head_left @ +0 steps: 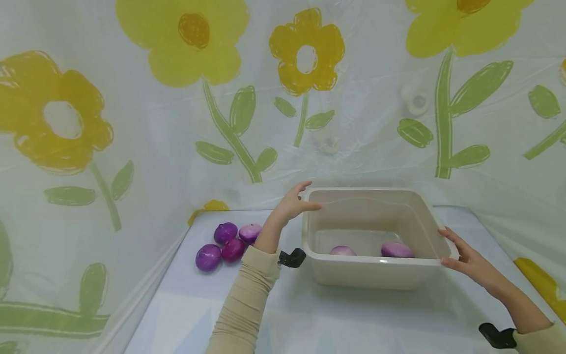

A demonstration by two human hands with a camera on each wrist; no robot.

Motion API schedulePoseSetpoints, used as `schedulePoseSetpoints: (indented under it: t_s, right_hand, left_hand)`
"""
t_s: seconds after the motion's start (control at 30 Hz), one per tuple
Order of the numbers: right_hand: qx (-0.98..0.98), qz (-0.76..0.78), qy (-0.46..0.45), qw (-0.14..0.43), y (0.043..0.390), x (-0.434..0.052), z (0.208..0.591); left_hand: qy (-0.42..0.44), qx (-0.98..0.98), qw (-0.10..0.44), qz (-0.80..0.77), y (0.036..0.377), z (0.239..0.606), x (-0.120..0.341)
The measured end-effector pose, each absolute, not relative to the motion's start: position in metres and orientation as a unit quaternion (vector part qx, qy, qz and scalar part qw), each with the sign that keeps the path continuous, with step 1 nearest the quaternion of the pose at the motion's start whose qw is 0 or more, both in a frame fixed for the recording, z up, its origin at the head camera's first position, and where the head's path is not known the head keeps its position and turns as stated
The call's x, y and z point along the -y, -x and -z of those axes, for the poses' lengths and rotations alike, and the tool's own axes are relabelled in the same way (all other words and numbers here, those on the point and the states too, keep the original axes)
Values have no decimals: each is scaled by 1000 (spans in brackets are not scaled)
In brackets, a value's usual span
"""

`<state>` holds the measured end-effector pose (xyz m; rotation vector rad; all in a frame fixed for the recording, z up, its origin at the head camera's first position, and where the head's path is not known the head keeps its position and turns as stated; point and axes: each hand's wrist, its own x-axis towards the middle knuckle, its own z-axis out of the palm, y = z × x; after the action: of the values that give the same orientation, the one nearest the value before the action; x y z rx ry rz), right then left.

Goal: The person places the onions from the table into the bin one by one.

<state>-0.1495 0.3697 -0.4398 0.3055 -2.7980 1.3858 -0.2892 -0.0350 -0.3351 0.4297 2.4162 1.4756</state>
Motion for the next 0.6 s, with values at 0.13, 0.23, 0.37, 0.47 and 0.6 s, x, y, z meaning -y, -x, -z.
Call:
schedulePoseSetpoints:
  t_s: [0.13,0.23,0.37,0.47,0.6]
  right_hand:
    - [893,-440,-97,2,150,-370,440]
    - [894,-437,-98,1,150,-370,440]
    - [893,-439,-99,-2,150,-369,440]
    - [890,-445,-97,-2,150,-370,440]
    - [892,-442,-97,-1,150,-371,439]
  left_hand:
    - [-141,-843,113,-506,291,340,60]
    - [-128,-848,95,-505,291,348,85]
    - [-95,-851,82,-510,287,365,122]
    - [-66,-851,71,-516,285,379,146]
    - [-21,-857,57,-511,280,404,172]
